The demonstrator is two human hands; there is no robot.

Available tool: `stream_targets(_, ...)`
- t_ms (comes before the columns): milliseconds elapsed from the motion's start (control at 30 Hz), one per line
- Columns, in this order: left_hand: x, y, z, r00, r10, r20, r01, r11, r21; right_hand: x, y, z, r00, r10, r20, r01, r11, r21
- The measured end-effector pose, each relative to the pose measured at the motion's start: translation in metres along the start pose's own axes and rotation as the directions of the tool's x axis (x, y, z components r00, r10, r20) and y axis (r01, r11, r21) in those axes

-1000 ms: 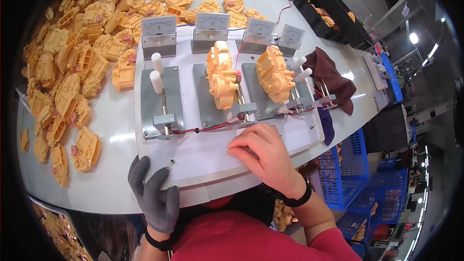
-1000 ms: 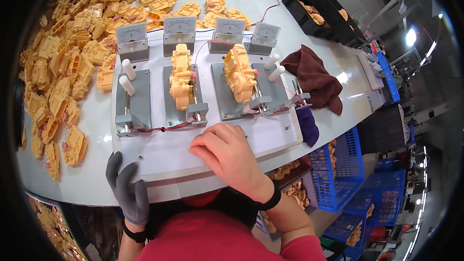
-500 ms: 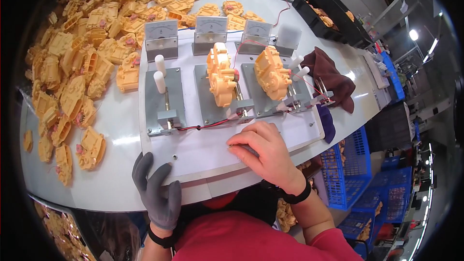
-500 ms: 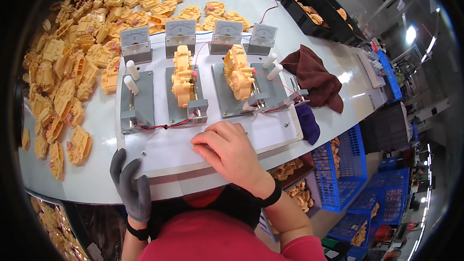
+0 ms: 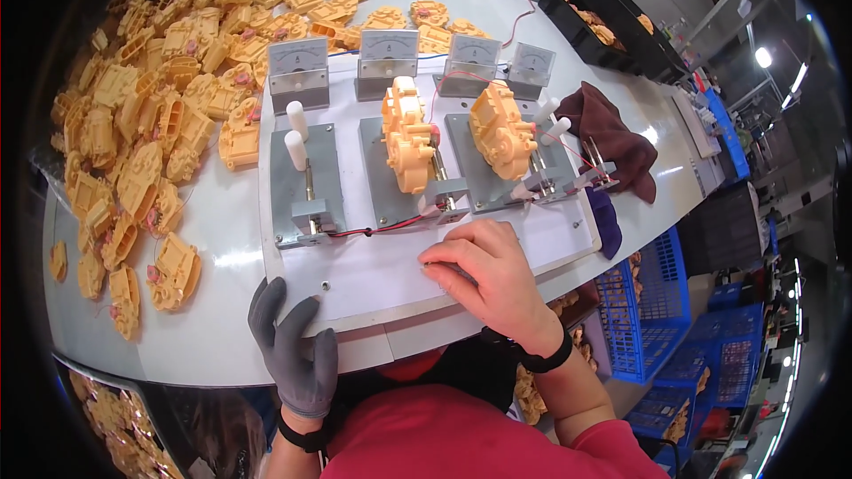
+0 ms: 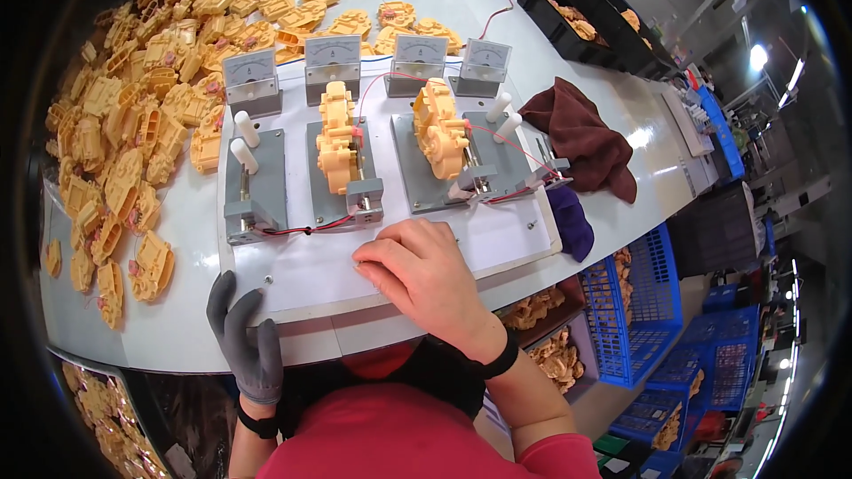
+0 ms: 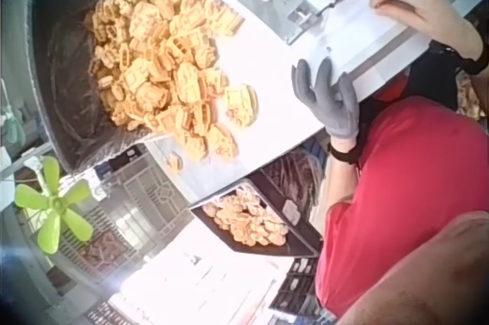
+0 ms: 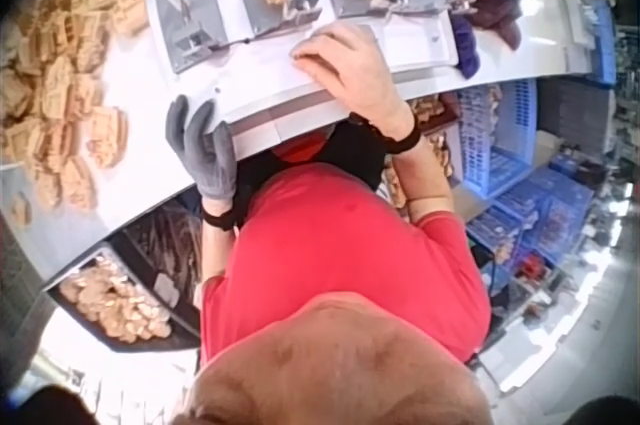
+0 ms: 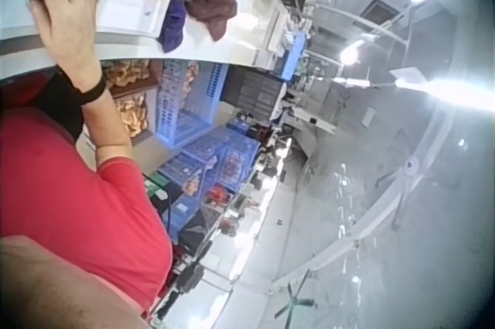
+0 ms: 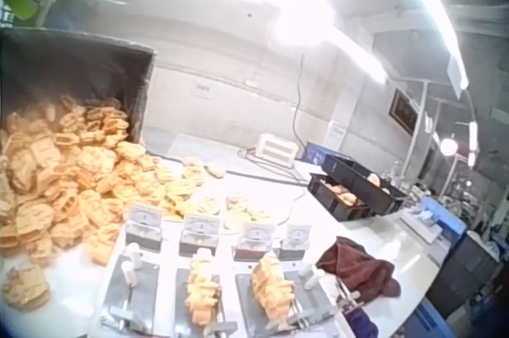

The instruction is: Testing and assembling electronic toy components on an industrial jig.

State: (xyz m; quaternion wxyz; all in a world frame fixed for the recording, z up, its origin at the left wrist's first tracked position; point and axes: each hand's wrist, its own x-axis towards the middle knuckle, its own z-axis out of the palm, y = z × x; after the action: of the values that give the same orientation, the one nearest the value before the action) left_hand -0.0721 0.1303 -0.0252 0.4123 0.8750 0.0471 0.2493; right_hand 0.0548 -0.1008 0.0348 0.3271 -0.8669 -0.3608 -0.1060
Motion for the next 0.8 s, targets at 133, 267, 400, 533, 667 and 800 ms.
stream_targets(133,-0.0005,-0.0010,-0.0003,1.000,0.012,-0.003,-0.012,1.000,0.004,0.0001,-0.0012,0.0001,1.000,0.004,0.002,-0.004,1.000,-0.005)
stream_targets(267,-0.0007,-0.0011,-0.0021,0.999,0.025,0.037,-0.026,1.000,0.018,-0.0001,-0.0006,0.0017,1.000,-0.001,-0.008,0.001,1.000,-0.012)
stream_targets(400,-0.0001,0.0003,-0.0023,0.999,0.040,0.033,-0.041,0.998,0.037,-0.0004,-0.0004,0.0010,1.000,-0.011,-0.020,0.011,1.000,-0.011)
stream_targets(533,0.0012,0.0002,-0.0022,0.998,0.045,0.031,-0.047,0.998,0.040,0.0005,0.0004,0.0024,1.000,-0.016,-0.023,0.016,1.000,-0.016)
stream_targets(667,0.0005,-0.0006,-0.0020,0.999,0.042,0.033,-0.043,0.998,0.048,0.0001,0.0011,0.0034,0.999,-0.024,-0.031,0.023,0.999,-0.025)
stream_targets(800,0.0002,-0.0004,-0.0013,0.999,0.045,0.031,-0.046,0.998,0.044,-0.0003,0.0011,0.0029,0.999,-0.019,-0.028,0.019,1.000,-0.024)
